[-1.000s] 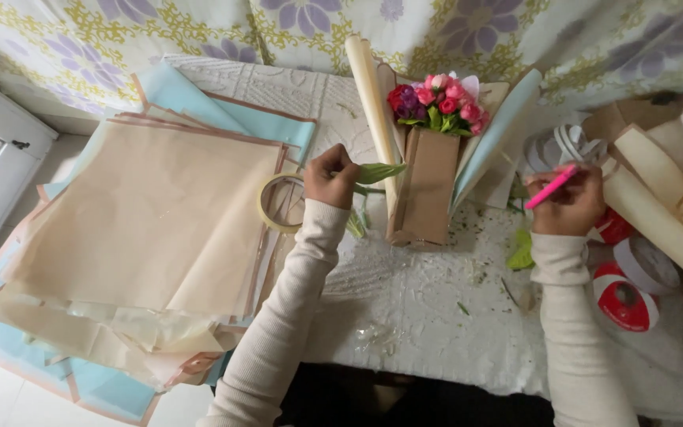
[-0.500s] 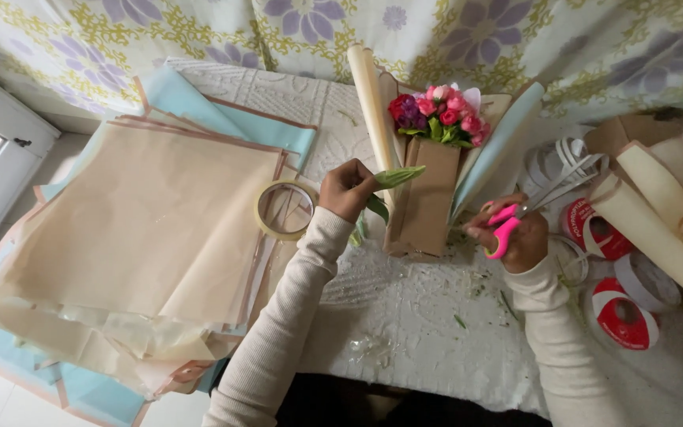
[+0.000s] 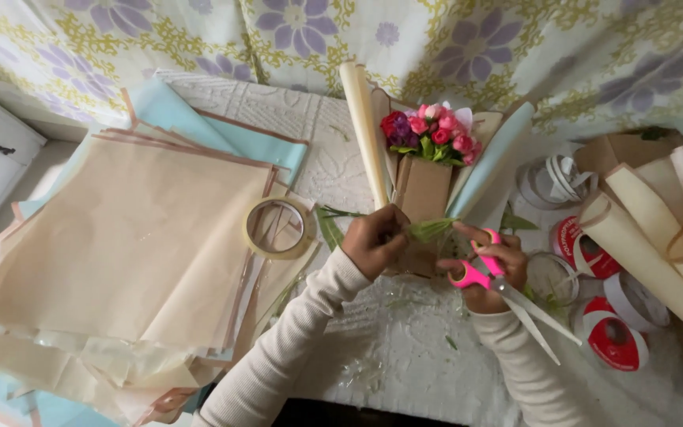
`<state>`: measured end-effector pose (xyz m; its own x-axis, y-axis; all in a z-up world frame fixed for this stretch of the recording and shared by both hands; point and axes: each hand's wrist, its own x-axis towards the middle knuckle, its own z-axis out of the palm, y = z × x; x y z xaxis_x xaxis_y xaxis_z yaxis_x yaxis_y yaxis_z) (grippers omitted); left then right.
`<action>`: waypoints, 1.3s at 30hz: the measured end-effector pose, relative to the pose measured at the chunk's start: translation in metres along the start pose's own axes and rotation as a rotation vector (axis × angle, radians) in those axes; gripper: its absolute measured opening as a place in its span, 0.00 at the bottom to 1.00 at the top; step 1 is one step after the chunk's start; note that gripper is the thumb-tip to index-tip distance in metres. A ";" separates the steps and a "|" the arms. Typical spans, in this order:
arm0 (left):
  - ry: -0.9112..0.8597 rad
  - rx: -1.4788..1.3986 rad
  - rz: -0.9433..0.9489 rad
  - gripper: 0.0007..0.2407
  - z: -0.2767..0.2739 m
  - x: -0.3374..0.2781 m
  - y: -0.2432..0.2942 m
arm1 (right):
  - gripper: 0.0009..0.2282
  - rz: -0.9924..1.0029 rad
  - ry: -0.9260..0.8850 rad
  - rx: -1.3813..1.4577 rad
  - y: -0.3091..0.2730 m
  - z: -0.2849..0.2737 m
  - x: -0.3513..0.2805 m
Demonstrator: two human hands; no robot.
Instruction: Trimming leaves and stems of a flower bouquet and preparing it for wrapping.
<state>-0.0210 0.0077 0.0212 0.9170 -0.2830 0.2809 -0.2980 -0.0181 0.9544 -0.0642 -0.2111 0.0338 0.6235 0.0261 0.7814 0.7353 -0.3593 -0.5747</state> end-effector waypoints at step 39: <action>-0.276 -0.018 0.299 0.06 0.027 -0.006 -0.005 | 0.20 0.063 0.098 -0.162 0.038 -0.015 -0.011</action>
<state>-0.0321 -0.0168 0.0120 0.6844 -0.5199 0.5111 -0.5340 0.1199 0.8370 -0.0474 -0.2394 0.0069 0.6324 -0.0891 0.7695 0.6385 -0.5026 -0.5829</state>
